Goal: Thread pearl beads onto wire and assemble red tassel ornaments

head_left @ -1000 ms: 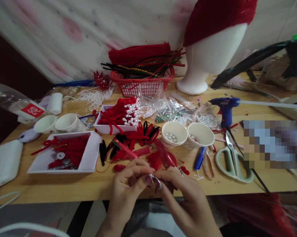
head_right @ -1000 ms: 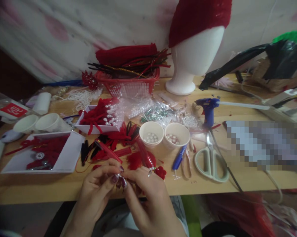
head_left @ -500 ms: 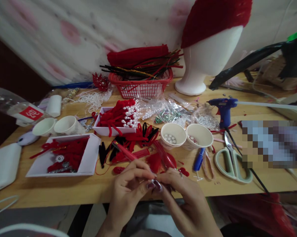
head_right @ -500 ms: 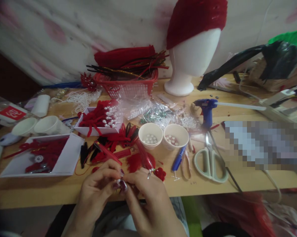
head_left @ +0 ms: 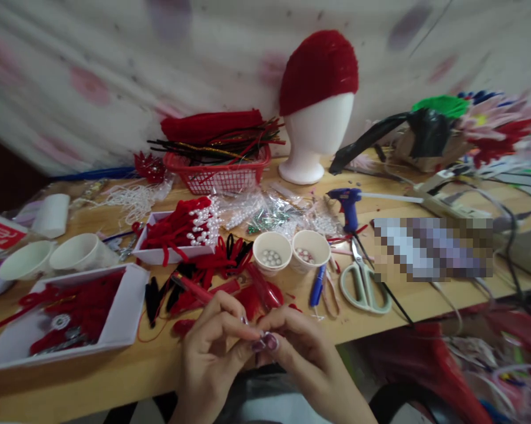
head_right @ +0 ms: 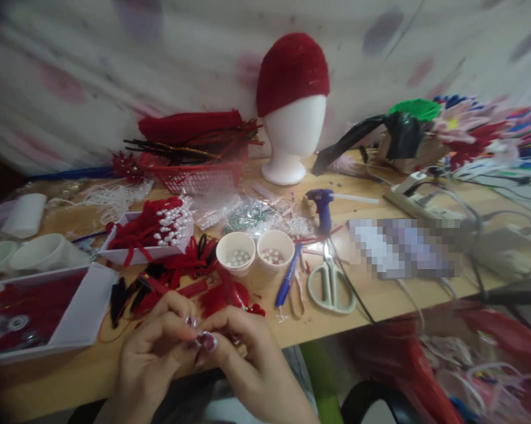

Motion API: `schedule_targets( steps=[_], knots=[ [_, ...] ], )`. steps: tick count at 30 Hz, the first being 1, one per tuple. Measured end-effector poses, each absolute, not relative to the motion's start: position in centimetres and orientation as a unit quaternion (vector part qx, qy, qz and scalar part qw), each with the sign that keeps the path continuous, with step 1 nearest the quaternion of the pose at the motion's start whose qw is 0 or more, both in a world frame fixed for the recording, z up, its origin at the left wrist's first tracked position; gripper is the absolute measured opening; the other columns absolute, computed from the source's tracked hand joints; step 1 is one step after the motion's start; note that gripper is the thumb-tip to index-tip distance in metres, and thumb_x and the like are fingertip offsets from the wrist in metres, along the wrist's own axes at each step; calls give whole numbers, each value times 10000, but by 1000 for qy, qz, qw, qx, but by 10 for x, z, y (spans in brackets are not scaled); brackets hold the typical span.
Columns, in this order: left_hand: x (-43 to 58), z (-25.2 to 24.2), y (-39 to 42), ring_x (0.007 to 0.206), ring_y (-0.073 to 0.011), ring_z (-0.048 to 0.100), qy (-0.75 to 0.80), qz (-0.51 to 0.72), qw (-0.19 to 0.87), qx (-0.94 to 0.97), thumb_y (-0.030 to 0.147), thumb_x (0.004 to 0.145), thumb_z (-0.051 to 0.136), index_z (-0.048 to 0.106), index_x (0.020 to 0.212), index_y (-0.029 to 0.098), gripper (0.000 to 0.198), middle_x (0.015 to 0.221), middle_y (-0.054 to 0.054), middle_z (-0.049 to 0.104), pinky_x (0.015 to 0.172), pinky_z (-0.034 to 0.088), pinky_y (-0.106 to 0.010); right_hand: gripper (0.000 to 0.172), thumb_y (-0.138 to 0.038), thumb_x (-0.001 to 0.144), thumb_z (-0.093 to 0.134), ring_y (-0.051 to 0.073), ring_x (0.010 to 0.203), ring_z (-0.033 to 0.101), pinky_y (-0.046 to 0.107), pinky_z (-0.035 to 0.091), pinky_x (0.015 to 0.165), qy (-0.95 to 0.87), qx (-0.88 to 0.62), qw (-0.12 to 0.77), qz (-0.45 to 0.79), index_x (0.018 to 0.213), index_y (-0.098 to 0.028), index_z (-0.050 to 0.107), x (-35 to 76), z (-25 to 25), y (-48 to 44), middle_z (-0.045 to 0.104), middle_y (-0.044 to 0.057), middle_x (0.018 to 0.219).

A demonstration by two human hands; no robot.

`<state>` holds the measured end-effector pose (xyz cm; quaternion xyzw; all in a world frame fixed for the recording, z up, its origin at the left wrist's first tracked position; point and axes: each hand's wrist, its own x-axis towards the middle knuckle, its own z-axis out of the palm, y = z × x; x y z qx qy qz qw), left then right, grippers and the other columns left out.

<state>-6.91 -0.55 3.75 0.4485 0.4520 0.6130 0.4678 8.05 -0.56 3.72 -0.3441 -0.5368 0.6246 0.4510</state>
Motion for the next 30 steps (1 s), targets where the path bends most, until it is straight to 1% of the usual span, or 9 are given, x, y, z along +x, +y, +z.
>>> schedule_targets(
  steps=[2, 5, 7, 10, 12, 16, 20, 26, 30],
  knots=[
    [-65, 41, -4, 651, -123, 555, 456, 623, 471, 427, 410, 686, 903, 751, 591, 212, 267, 705, -5, 576, 619, 483, -212, 294, -443, 986, 608, 138, 667, 649, 224, 532, 610, -558, -369, 470, 575, 910, -175, 699, 84, 38, -5, 681, 34, 762],
    [-67, 48, 0, 459, -57, 519, 442, 620, 553, 339, 413, 678, 906, 665, 612, 185, 339, 763, 7, 681, 413, 419, -163, 138, -290, 954, 628, 130, 673, 628, 227, 514, 644, -633, -410, 463, 465, 902, -180, 694, 92, 40, -3, 690, 16, 762],
    [-73, 55, 5, 374, -60, 517, 413, 598, 617, 301, 389, 687, 903, 637, 650, 192, 333, 708, 17, 716, 316, 370, -140, 59, -194, 910, 633, 130, 688, 626, 224, 500, 662, -674, -425, 449, 405, 890, -187, 687, 99, 43, -1, 689, 4, 764],
    [-82, 71, 15, 499, -122, 677, 357, 610, 636, 310, 302, 655, 933, 659, 674, 208, 290, 582, 36, 702, 482, 574, -164, 77, -132, 866, 612, 136, 697, 622, 231, 489, 669, -695, -446, 439, 354, 870, -189, 664, 108, 46, 2, 677, -2, 770],
    [-83, 85, 22, 582, -134, 730, 331, 632, 619, 328, 278, 650, 938, 688, 678, 213, 260, 624, 34, 736, 597, 626, -175, 94, -116, 847, 594, 142, 712, 627, 245, 492, 698, -695, -456, 445, 334, 858, -191, 649, 112, 47, 4, 683, -2, 781],
    [-73, 113, 30, 669, -131, 762, 283, 675, 566, 378, 271, 710, 906, 725, 722, 227, 186, 708, 36, 773, 683, 639, -160, 90, -128, 835, 583, 162, 779, 643, 263, 493, 740, -669, -467, 483, 318, 863, -190, 641, 114, 47, 9, 692, 17, 830],
    [-60, 129, 34, 727, -119, 765, 247, 679, 539, 433, 265, 767, 869, 736, 763, 213, 143, 768, 30, 791, 740, 635, -151, 84, -147, 832, 592, 161, 761, 638, 251, 492, 701, -642, -466, 497, 351, 879, -196, 642, 110, 43, 10, 684, 15, 838],
    [-57, 125, 39, 780, -130, 780, 212, 639, 556, 488, 214, 861, 782, 740, 823, 220, 57, 853, 20, 816, 799, 646, -201, 85, -158, 861, 595, 166, 784, 643, 257, 490, 721, -620, -481, 501, 366, 904, -205, 651, 116, 37, 10, 676, 8, 847],
    [-55, 124, 45, 812, -109, 779, 193, 632, 549, 512, 210, 884, 760, 748, 857, 229, 35, 896, 31, 820, 838, 624, -174, 115, -155, 876, 601, 173, 793, 638, 262, 474, 706, -624, -483, 504, 350, 924, -212, 688, 124, 37, 9, 695, 14, 857]
  ],
)
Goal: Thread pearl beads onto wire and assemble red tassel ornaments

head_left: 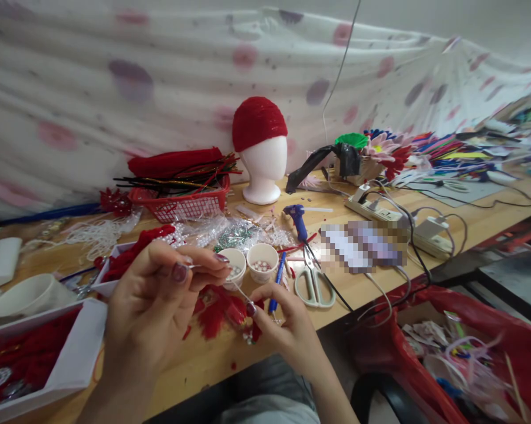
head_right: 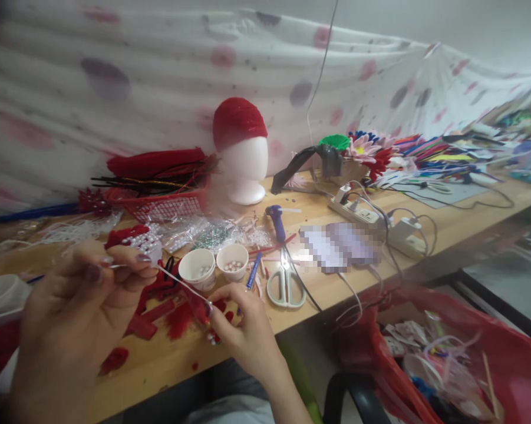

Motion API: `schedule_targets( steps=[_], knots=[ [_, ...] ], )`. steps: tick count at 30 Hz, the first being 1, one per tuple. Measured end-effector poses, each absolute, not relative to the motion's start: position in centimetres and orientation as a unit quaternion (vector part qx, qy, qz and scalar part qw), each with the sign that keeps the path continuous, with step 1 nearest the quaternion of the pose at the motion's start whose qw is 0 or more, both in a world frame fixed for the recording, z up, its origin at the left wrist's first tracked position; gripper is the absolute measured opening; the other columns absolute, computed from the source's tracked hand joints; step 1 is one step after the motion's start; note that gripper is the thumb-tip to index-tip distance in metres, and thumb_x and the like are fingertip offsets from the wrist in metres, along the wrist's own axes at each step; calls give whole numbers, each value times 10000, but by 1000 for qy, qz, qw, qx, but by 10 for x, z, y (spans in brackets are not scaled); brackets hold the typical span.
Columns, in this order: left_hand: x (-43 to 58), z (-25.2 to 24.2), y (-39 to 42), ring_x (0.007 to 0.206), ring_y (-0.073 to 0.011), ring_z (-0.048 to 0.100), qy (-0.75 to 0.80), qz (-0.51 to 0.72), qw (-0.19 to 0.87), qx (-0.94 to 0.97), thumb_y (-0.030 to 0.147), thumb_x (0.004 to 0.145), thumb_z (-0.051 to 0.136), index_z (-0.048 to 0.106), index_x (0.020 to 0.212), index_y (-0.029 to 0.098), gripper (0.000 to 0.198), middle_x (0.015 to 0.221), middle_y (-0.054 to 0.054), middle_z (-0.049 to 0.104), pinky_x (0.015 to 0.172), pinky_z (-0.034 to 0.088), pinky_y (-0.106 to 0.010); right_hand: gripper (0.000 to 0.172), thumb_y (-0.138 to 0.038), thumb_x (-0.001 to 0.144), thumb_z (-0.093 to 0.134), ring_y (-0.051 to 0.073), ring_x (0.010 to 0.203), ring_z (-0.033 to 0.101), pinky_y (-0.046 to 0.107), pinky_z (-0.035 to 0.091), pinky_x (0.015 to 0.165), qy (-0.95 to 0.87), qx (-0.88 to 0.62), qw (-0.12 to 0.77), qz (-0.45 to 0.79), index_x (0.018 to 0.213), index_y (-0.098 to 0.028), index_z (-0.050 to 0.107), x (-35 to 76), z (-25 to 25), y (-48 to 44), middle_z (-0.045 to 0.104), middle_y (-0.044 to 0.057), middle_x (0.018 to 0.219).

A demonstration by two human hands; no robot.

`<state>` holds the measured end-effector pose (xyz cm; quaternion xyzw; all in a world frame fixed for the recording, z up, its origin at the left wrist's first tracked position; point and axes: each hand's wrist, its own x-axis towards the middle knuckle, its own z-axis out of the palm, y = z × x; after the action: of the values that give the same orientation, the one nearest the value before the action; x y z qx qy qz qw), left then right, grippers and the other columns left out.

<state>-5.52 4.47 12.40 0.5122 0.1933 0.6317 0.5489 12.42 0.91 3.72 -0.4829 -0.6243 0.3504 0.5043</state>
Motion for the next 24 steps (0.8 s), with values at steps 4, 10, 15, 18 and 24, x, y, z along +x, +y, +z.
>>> schedule_targets(
  steps=[4, 10, 15, 18, 24],
  knots=[
    [-49, 127, 46, 805, -99, 776, 187, 639, 540, 515, 212, 866, 781, 750, 851, 223, 36, 879, 33, 819, 828, 616, -154, 146, -128, 883, 596, 179, 818, 646, 273, 477, 734, -646, -455, 510, 340, 933, -204, 711, 126, 38, 9, 705, 25, 866],
    [-48, 126, 48, 792, -114, 779, 186, 622, 553, 522, 222, 874, 771, 754, 825, 223, 52, 874, 17, 820, 788, 626, -168, 179, -133, 927, 605, 203, 918, 675, 308, 498, 831, -666, -432, 507, 337, 1002, -204, 752, 132, 36, 11, 728, 56, 948],
    [-46, 130, 49, 740, -118, 757, 226, 629, 552, 498, 250, 819, 824, 749, 792, 236, 82, 815, 25, 795, 742, 628, -178, 223, -142, 950, 602, 201, 970, 694, 304, 520, 864, -669, -422, 497, 358, 1077, -224, 766, 134, 39, 12, 743, 65, 1020],
    [-40, 131, 45, 683, -112, 722, 279, 635, 565, 447, 275, 759, 872, 723, 728, 230, 159, 737, 41, 753, 706, 621, -173, 258, -172, 970, 603, 207, 1016, 705, 310, 526, 891, -678, -442, 474, 347, 1183, -240, 732, 143, 45, 9, 760, 65, 1085],
    [-47, 111, 44, 616, -132, 692, 335, 619, 582, 407, 319, 710, 897, 697, 657, 219, 230, 642, 22, 693, 643, 627, -199, 215, -314, 1011, 559, 223, 926, 750, 319, 572, 817, -606, -604, 502, 129, 1019, -248, 763, 241, 49, 7, 803, 53, 1000]
  ],
)
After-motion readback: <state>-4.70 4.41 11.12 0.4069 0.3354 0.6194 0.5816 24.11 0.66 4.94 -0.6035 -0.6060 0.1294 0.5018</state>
